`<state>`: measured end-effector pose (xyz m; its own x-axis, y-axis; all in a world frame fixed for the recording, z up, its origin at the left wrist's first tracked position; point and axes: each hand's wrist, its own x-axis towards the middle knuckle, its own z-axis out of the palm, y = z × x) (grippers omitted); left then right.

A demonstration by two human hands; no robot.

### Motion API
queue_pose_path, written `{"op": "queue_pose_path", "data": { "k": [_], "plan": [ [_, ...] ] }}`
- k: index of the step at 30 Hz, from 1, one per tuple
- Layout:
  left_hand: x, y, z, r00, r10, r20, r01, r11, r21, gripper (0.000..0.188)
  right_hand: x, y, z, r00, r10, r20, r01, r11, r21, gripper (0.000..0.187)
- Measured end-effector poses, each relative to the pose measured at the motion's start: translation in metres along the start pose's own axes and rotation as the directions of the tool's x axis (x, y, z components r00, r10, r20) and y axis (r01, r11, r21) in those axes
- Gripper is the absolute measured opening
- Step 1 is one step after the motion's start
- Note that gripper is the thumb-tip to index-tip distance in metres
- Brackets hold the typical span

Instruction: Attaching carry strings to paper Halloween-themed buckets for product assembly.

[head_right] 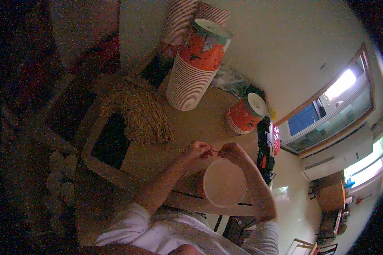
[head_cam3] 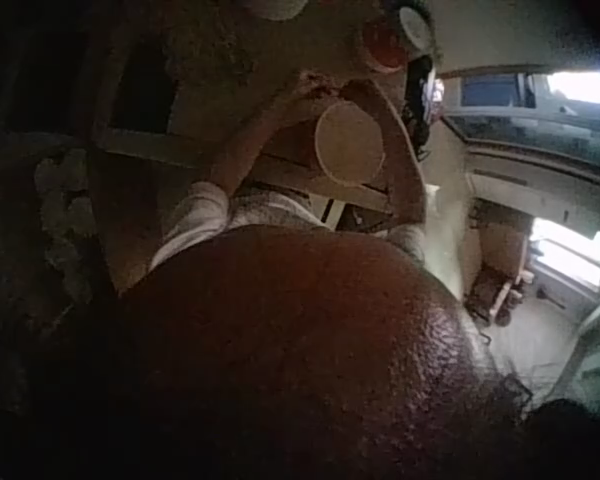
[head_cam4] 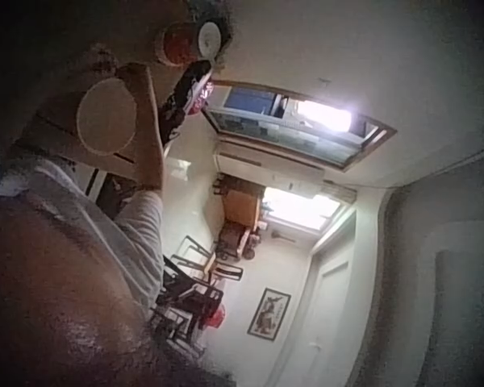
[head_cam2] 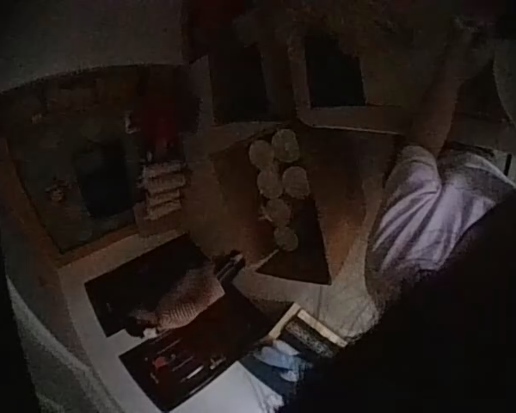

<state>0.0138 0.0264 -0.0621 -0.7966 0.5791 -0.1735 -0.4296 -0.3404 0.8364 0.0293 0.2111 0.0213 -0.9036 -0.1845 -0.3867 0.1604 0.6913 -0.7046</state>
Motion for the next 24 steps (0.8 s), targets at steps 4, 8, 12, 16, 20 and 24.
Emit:
{"op": "queue_pose_path", "data": {
  "k": [4, 8, 12, 16, 20, 24],
  "plan": [
    [0.004, -0.004, 0.002, 1.000, 0.014, -0.011, -0.014, 1.000, 0.006, 0.018, -0.001, 0.002, -0.002, 1.000, 0.005, -0.013, -0.005, 1.000, -0.025, 0.011],
    [0.023, -0.025, 0.004, 0.974, 0.218, -0.055, -0.200, 0.953, 0.229, 0.015, -0.009, -0.012, 0.001, 0.999, -0.030, -0.016, 0.030, 0.999, -0.026, 0.012],
    [0.056, -0.062, -0.019, 0.806, 0.464, -0.368, -0.202, 0.800, 0.565, 0.015, -0.022, -0.042, 0.007, 0.995, -0.030, 0.096, 0.027, 0.999, 0.037, 0.010],
    [0.031, -0.028, 0.000, 0.912, 0.325, -0.251, -0.238, 0.916, 0.322, 0.024, -0.031, -0.033, -0.007, 0.992, -0.081, 0.094, 0.083, 0.996, -0.020, 0.012],
    [0.036, -0.010, 0.000, 0.995, 0.064, -0.079, -0.055, 0.993, 0.106, 0.035, -0.011, -0.002, -0.008, 1.000, 0.015, -0.018, -0.012, 0.988, 0.152, 0.010],
    [0.035, -0.011, 0.001, 0.991, -0.069, 0.111, 0.069, 0.998, -0.001, 0.028, -0.019, -0.016, -0.007, 0.995, 0.087, -0.049, -0.072, 0.965, 0.253, 0.009]
  ]
}}
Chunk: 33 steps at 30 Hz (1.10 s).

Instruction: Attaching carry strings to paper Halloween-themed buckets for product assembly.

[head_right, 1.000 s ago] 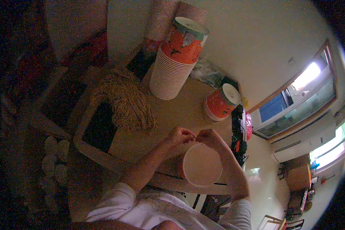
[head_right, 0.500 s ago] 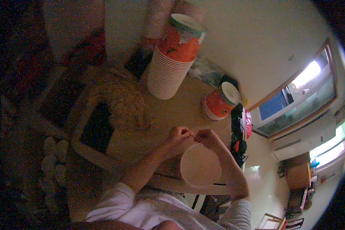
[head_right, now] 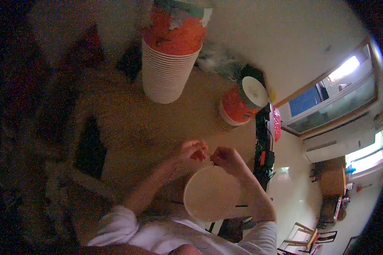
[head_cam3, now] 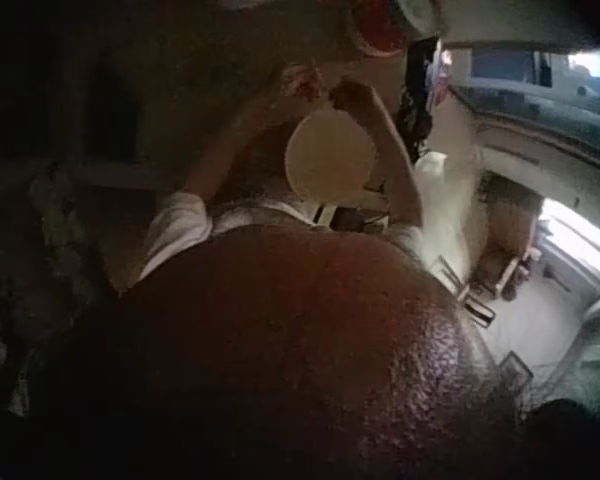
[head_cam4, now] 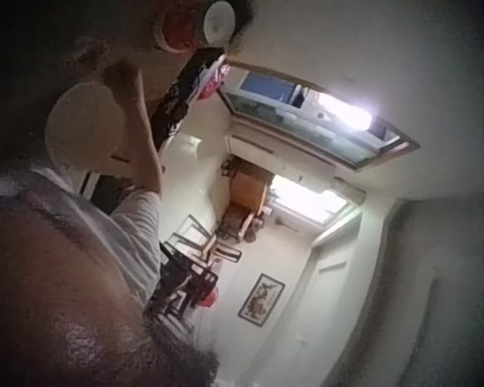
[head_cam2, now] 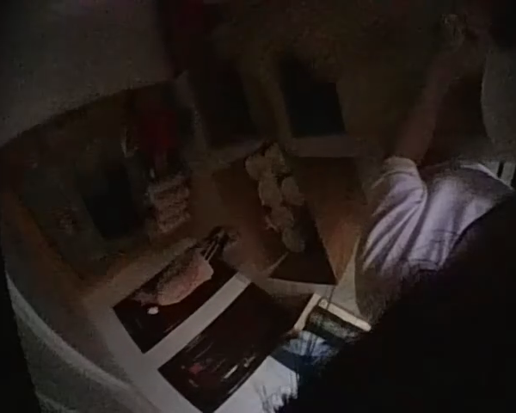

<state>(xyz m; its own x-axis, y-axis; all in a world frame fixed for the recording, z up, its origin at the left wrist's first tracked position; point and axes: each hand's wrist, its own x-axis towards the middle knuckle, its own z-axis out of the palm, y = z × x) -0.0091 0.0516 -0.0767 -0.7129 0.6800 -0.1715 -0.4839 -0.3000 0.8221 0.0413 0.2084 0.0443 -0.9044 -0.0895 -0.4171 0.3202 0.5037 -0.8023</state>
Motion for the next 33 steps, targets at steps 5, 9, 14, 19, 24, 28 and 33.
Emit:
{"op": "queue_pose_path", "data": {
  "k": [5, 9, 14, 19, 24, 28, 33],
  "plan": [
    [-0.012, 0.028, 0.005, 0.989, -0.094, 0.114, 0.082, 0.991, 0.101, 0.018, -0.002, -0.005, -0.008, 0.997, 0.062, 0.055, -0.070, 0.987, 0.147, 0.005],
    [0.003, 0.027, 0.011, 0.988, -0.124, 0.089, 0.119, 0.991, 0.056, 0.017, 0.016, 0.036, -0.012, 0.952, -0.290, -0.096, 0.302, 0.942, 0.149, 0.012],
    [0.016, 0.019, 0.005, 0.979, -0.185, 0.083, 0.188, 0.981, -0.038, 0.023, 0.026, 0.048, -0.002, 0.859, -0.492, -0.141, 0.486, 0.870, -0.082, 0.024],
    [0.024, 0.010, 0.001, 0.978, -0.179, 0.109, 0.175, 0.983, 0.048, 0.026, 0.031, 0.043, 0.001, 0.782, -0.595, -0.187, 0.561, 0.802, -0.204, 0.025],
    [0.022, 0.013, 0.002, 0.985, -0.165, 0.049, 0.168, 0.985, -0.050, 0.023, 0.036, 0.044, 0.008, 0.796, -0.546, -0.261, 0.493, 0.835, -0.245, 0.017],
    [0.012, 0.023, -0.005, 0.991, -0.126, 0.048, 0.116, 0.979, 0.165, 0.016, 0.031, 0.045, 0.000, 0.784, -0.580, -0.218, 0.527, 0.809, -0.260, 0.018],
    [0.015, 0.020, -0.007, 0.999, -0.051, 0.015, 0.044, 0.948, 0.316, 0.010, 0.032, 0.051, 0.002, 0.715, -0.674, -0.184, 0.635, 0.737, -0.231, 0.020]
  ]
}}
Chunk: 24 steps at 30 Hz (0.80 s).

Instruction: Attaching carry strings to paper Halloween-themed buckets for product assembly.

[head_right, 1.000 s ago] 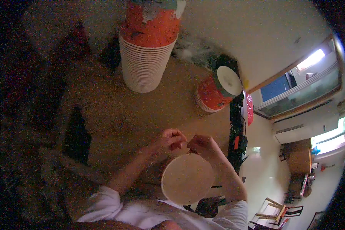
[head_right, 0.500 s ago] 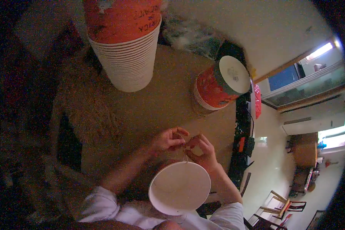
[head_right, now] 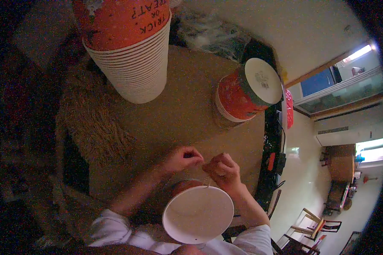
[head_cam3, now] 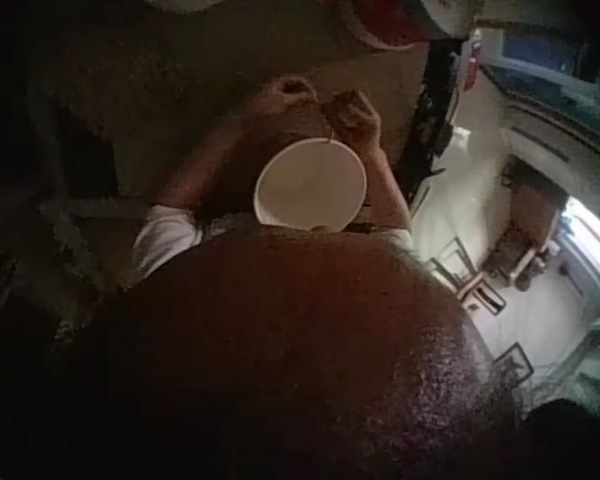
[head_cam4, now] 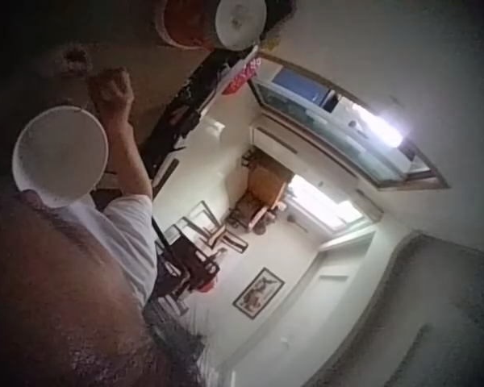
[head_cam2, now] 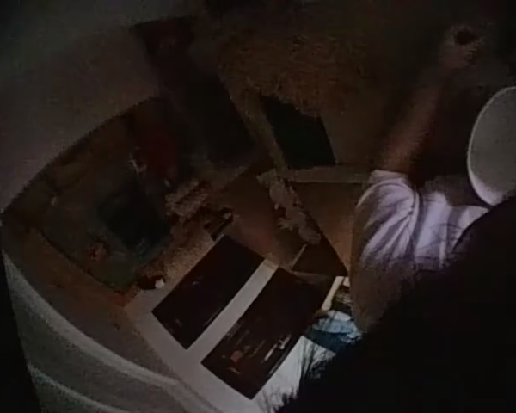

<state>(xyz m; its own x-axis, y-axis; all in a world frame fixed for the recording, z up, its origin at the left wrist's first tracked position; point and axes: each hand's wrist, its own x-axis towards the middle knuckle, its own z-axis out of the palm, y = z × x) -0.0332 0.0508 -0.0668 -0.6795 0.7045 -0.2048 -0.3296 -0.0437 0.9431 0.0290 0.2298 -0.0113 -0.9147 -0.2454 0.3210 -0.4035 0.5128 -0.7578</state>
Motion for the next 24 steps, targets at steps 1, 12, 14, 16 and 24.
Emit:
{"op": "queue_pose_path", "data": {
  "k": [1, 12, 14, 16, 24],
  "plan": [
    [0.002, -0.004, 0.001, 1.000, -0.001, -0.002, 0.001, 1.000, -0.001, 0.010, 0.001, -0.002, 0.001, 1.000, 0.000, 0.002, 0.000, 1.000, 0.002, 0.020],
    [0.007, -0.022, 0.007, 0.853, 0.385, -0.353, -0.077, 0.762, 0.644, 0.010, 0.006, -0.022, -0.013, 0.980, -0.135, 0.148, 0.096, 0.964, 0.248, 0.013],
    [0.006, -0.019, 0.009, 0.838, 0.403, -0.367, -0.039, 0.715, 0.698, 0.009, 0.010, -0.027, -0.019, 0.967, -0.171, 0.190, 0.123, 0.962, 0.242, 0.013],
    [0.005, -0.016, 0.010, 0.822, 0.424, -0.379, 0.002, 0.665, 0.747, 0.008, 0.013, -0.031, -0.022, 0.950, -0.207, 0.232, 0.151, 0.960, 0.238, 0.013],
    [-0.020, 0.029, 0.014, 0.887, 0.458, 0.058, -0.382, 0.657, 0.650, 0.024, 0.010, -0.036, -0.022, 0.918, -0.231, 0.321, 0.196, 0.971, 0.140, 0.013]
  ]
}}
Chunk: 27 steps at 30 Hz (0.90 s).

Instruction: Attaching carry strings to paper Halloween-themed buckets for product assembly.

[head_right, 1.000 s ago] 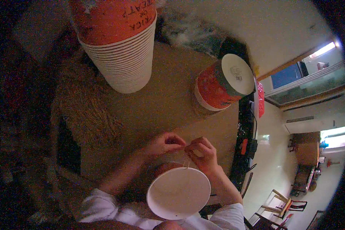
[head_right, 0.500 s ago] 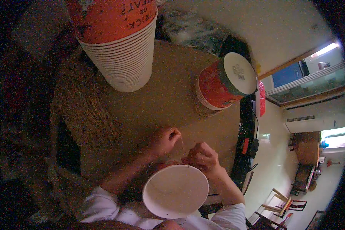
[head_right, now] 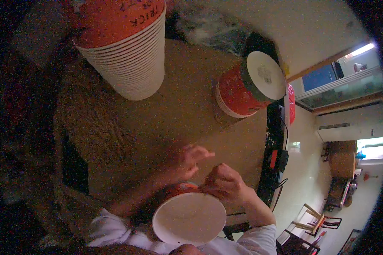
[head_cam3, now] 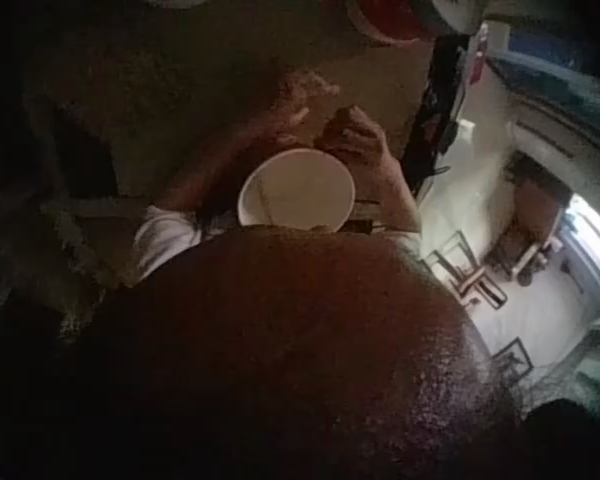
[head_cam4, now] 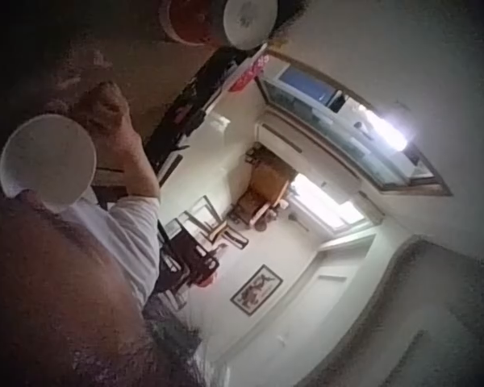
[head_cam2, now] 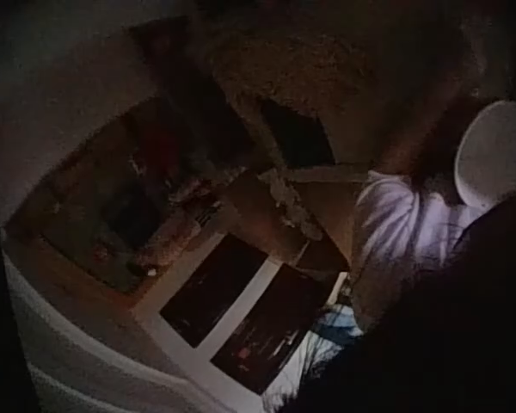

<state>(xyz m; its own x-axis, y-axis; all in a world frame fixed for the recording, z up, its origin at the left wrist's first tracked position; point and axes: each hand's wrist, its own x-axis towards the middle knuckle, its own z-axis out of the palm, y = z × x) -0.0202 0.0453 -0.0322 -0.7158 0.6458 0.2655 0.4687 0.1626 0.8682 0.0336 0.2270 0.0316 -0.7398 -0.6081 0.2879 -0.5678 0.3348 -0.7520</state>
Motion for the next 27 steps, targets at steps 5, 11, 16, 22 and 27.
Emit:
{"op": "queue_pose_path", "data": {
  "k": [5, 11, 16, 22, 27],
  "plan": [
    [-0.005, 0.008, -0.012, 0.954, -0.019, 0.298, 0.097, 0.963, -0.250, 0.018, 0.004, -0.003, 0.005, 0.988, 0.077, -0.135, -0.070, 0.996, 0.054, 0.022],
    [-0.006, 0.006, -0.013, 0.940, -0.054, 0.338, 0.201, 0.887, -0.416, 0.013, -0.003, 0.005, 0.001, 0.995, 0.051, -0.089, -0.047, 0.998, 0.040, 0.018],
    [-0.006, 0.008, -0.019, 0.964, 0.019, 0.265, 0.130, 0.836, -0.533, 0.010, 0.000, 0.007, -0.003, 0.998, -0.011, -0.065, 0.018, 0.995, 0.098, 0.013],
    [-0.008, 0.008, -0.020, 0.914, -0.016, 0.405, 0.222, 0.855, -0.469, 0.008, 0.003, 0.006, -0.005, 0.999, -0.039, 0.020, 0.037, 0.994, 0.108, 0.012],
    [-0.008, 0.004, -0.016, 0.970, 0.100, 0.220, -0.043, 0.967, -0.250, 0.003, 0.002, 0.001, -0.004, 1.000, -0.022, -0.019, 0.026, 0.984, 0.177, 0.006]
  ]
}}
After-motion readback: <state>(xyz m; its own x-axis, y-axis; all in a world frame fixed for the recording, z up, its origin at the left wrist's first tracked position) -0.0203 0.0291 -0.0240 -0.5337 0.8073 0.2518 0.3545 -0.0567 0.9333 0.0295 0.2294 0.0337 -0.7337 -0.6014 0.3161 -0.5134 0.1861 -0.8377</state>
